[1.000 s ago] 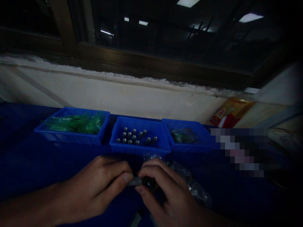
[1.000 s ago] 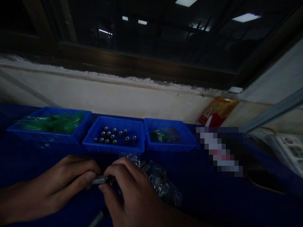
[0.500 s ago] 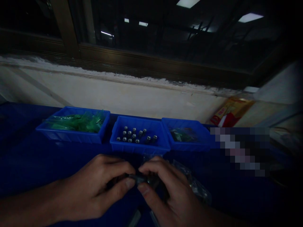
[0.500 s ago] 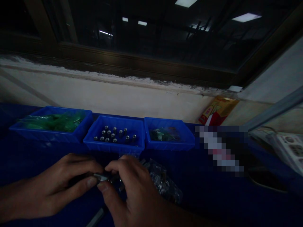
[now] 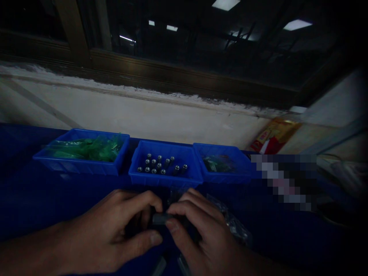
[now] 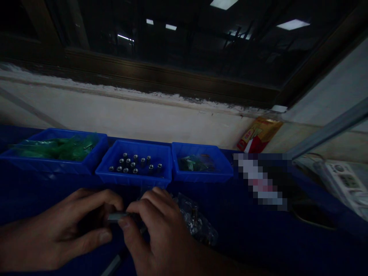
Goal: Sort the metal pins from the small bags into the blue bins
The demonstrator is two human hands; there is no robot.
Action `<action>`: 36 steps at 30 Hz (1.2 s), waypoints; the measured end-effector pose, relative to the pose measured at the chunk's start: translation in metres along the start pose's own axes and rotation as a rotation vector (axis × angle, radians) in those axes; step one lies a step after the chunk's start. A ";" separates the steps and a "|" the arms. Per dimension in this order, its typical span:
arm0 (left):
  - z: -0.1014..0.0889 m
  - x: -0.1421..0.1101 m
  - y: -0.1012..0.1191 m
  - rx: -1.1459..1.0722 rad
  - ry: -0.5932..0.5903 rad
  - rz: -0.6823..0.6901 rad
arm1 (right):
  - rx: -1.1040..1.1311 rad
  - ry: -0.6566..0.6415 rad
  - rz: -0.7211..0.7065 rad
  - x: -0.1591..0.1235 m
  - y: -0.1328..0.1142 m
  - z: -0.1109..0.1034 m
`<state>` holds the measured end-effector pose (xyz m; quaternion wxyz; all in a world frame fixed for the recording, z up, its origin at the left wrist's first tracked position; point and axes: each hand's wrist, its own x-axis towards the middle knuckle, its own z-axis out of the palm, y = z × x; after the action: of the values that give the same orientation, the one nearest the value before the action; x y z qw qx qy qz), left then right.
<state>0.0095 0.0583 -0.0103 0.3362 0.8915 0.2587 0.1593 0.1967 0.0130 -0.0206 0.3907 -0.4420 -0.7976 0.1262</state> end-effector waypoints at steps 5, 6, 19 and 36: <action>0.005 -0.002 -0.005 -0.005 0.036 -0.034 | -0.018 -0.030 0.003 0.002 0.001 0.000; 0.005 -0.003 -0.006 -0.003 0.033 -0.038 | -0.014 -0.040 0.007 0.002 0.001 -0.001; 0.002 0.001 -0.004 0.021 -0.015 -0.013 | -0.067 -0.117 0.034 0.000 -0.002 -0.001; 0.002 0.002 -0.004 0.014 0.013 -0.007 | -0.082 -0.066 -0.012 -0.005 0.000 0.000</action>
<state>0.0103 0.0606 -0.0140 0.3289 0.8918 0.2651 0.1620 0.1982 0.0088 -0.0231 0.3464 -0.4484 -0.8172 0.1056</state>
